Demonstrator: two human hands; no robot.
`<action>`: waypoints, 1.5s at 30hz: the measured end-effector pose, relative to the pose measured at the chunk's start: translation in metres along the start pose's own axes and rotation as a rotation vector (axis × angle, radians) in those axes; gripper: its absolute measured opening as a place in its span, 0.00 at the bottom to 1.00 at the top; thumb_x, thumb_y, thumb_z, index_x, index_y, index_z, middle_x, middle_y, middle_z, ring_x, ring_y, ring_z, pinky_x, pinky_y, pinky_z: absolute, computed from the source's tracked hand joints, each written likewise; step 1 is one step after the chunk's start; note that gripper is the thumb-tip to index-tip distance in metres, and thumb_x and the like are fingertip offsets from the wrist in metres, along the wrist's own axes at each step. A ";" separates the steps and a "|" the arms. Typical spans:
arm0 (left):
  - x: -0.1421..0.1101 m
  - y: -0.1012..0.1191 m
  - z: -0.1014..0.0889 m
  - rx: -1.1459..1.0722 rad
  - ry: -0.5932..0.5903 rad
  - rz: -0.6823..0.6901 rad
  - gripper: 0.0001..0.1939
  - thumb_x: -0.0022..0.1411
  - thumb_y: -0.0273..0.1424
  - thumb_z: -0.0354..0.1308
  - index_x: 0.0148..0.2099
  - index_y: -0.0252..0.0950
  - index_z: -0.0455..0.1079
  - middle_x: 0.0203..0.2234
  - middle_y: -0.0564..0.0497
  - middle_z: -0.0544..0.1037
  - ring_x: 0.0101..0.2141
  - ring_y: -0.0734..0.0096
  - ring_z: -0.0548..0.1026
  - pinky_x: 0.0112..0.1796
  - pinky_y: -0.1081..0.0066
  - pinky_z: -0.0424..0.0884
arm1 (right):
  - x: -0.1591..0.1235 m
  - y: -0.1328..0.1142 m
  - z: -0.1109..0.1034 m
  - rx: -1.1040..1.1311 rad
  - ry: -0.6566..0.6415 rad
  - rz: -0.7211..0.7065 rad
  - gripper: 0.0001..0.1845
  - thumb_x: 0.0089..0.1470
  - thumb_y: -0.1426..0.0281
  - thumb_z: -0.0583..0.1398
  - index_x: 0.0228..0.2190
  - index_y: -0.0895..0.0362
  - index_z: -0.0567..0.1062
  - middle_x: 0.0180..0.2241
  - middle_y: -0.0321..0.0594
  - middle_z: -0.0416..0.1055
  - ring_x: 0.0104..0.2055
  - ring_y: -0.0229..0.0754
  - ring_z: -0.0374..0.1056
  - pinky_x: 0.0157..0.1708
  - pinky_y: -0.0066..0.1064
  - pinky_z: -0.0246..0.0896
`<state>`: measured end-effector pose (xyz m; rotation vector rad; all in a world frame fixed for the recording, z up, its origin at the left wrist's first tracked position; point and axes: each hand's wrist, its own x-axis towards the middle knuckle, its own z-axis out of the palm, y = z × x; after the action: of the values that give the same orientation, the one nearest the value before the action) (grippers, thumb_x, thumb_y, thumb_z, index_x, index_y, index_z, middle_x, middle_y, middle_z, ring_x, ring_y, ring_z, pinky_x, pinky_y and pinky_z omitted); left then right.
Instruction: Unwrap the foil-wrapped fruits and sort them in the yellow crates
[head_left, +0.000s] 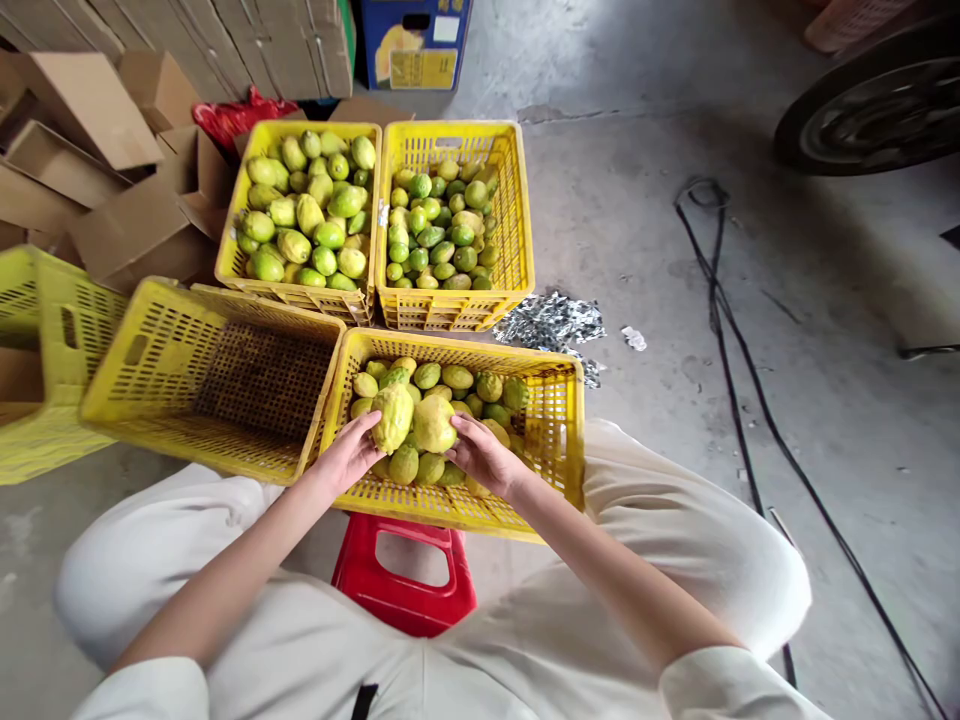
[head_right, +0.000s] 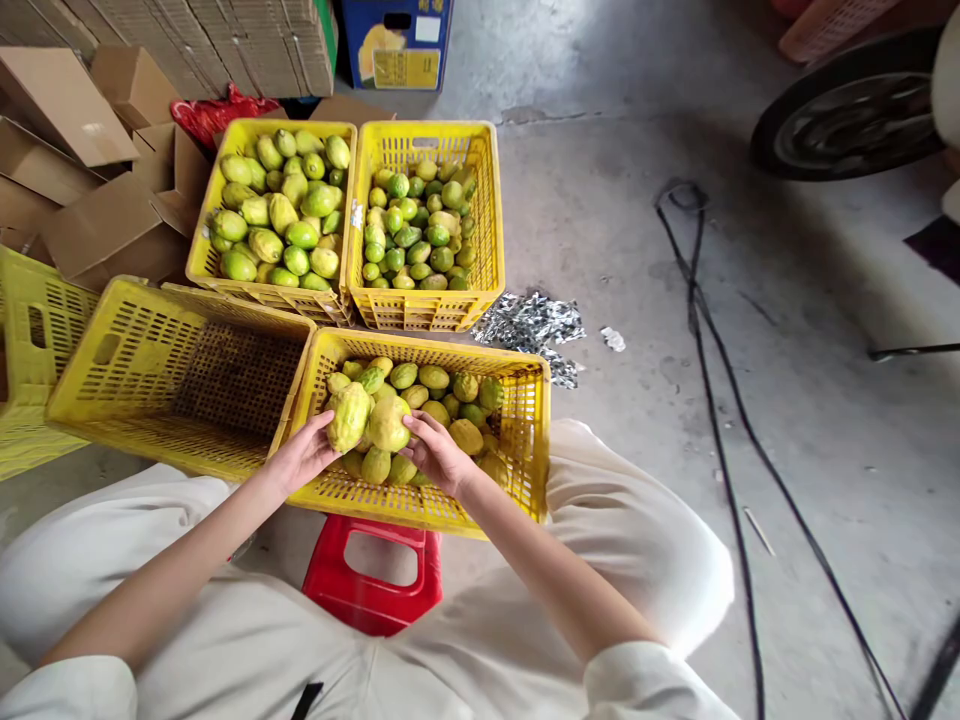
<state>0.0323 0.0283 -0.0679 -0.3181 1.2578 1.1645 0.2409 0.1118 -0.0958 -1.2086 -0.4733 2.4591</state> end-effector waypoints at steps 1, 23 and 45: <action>0.000 0.000 -0.001 0.015 -0.013 0.001 0.04 0.60 0.24 0.65 0.39 0.34 0.74 0.38 0.44 0.83 0.42 0.63 0.82 0.42 0.71 0.80 | 0.000 0.000 0.000 -0.002 -0.003 -0.001 0.24 0.41 0.59 0.76 0.37 0.49 0.73 0.41 0.36 0.81 0.48 0.49 0.78 0.46 0.39 0.76; 0.001 0.007 -0.004 0.104 -0.128 0.139 0.17 0.53 0.27 0.69 0.45 0.37 0.70 0.40 0.50 0.82 0.41 0.66 0.82 0.48 0.64 0.79 | -0.003 -0.011 0.003 -0.054 -0.089 -0.019 0.19 0.38 0.67 0.72 0.36 0.52 0.80 0.39 0.40 0.80 0.55 0.52 0.72 0.55 0.41 0.69; -0.002 -0.002 0.006 0.066 0.109 0.011 0.05 0.58 0.27 0.66 0.37 0.34 0.73 0.28 0.48 0.81 0.34 0.65 0.81 0.40 0.66 0.80 | 0.002 -0.008 -0.014 -0.236 0.120 0.004 0.35 0.33 0.56 0.77 0.42 0.50 0.74 0.44 0.39 0.79 0.46 0.47 0.76 0.42 0.34 0.71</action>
<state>0.0376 0.0308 -0.0655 -0.3297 1.3915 1.1244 0.2519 0.1216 -0.1020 -1.4410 -0.7436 2.3673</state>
